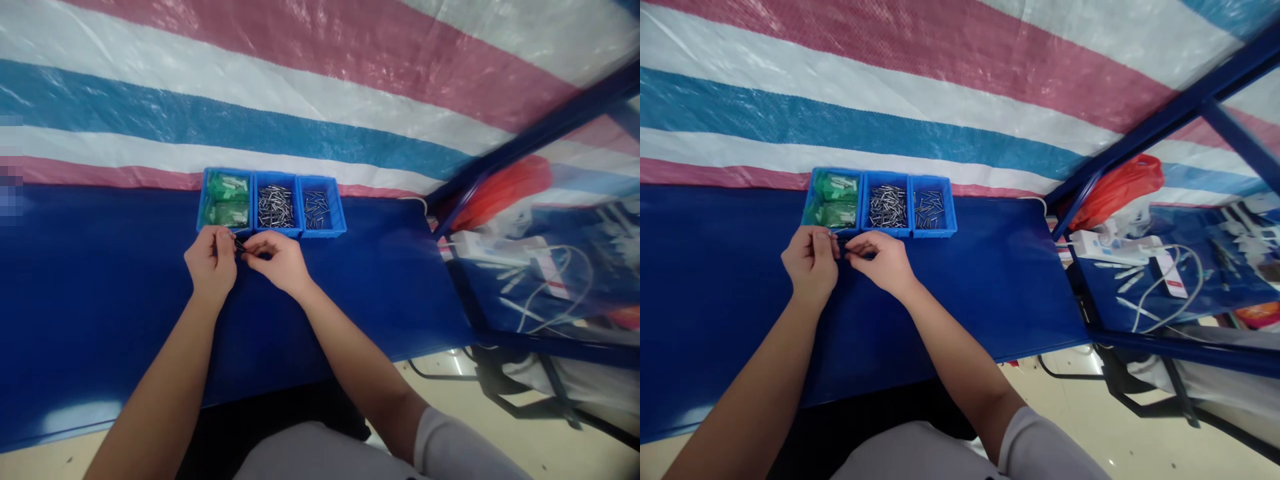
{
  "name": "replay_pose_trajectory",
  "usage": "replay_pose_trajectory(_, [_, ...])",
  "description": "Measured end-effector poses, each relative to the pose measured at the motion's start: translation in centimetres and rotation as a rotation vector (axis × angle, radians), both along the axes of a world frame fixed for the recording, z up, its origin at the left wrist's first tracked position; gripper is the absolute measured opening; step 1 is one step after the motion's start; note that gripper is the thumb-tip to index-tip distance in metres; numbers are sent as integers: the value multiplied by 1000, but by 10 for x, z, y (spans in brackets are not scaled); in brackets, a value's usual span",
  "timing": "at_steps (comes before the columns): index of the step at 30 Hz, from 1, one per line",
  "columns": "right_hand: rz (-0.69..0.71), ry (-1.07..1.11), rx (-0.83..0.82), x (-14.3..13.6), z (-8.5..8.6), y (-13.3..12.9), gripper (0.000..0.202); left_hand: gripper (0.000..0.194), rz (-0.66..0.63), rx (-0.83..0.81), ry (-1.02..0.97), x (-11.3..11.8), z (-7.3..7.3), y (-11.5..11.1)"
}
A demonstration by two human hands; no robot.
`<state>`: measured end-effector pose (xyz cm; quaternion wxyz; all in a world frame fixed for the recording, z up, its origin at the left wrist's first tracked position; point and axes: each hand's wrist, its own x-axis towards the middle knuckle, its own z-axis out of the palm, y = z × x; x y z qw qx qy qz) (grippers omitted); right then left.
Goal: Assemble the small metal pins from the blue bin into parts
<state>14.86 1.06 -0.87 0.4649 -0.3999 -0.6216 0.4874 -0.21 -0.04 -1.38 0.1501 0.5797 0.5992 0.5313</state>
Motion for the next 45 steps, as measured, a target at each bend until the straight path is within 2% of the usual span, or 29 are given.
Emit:
replay_pose_trajectory(4, [-103, 220, -172, -2, 4, 2, 30, 27, -28, 17, 85, 2, 1, 1])
replay_pose_trajectory(8, [-143, 335, -237, -5, 10, 0, 39, 25, 24, 55, 175, 3, 4, 1])
replay_pose_trajectory(11, [-148, 389, -255, -7, 12, -1, 41, 26, 11, 33, 172, 3, 5, 1])
replay_pose_trajectory(16, [-62, 370, -266, -9, 12, -3, 44, 29, 29, 13, 92, 2, 3, 1])
replay_pose_trajectory(20, [7, 316, -197, -12, 9, -7, 32, 29, 69, 12, 20, 0, 1, 1])
replay_pose_trajectory(25, [-95, 209, -142, -5, 10, -4, 23, 31, 41, -24, -28, 2, 4, -1])
replay_pose_trajectory(28, [-212, 288, -137, 2, 15, 3, 26, 32, 42, -21, -46, 4, 7, -1])
replay_pose_trajectory(30, [-242, 345, -142, 5, 17, 7, 28, 31, 17, -15, -51, 4, 7, -1])
replay_pose_trajectory(35, [-216, 353, -204, 3, 16, 10, 31, 29, -53, -44, -9, 3, 4, 0])
replay_pose_trajectory(39, [-193, 337, -204, 2, 13, 9, 33, 24, -104, -7, 43, 2, -1, 0])
replay_pose_trajectory(45, [-155, 313, -140, 3, 7, 11, 35, 26, -92, 12, 19, 3, -3, 1])
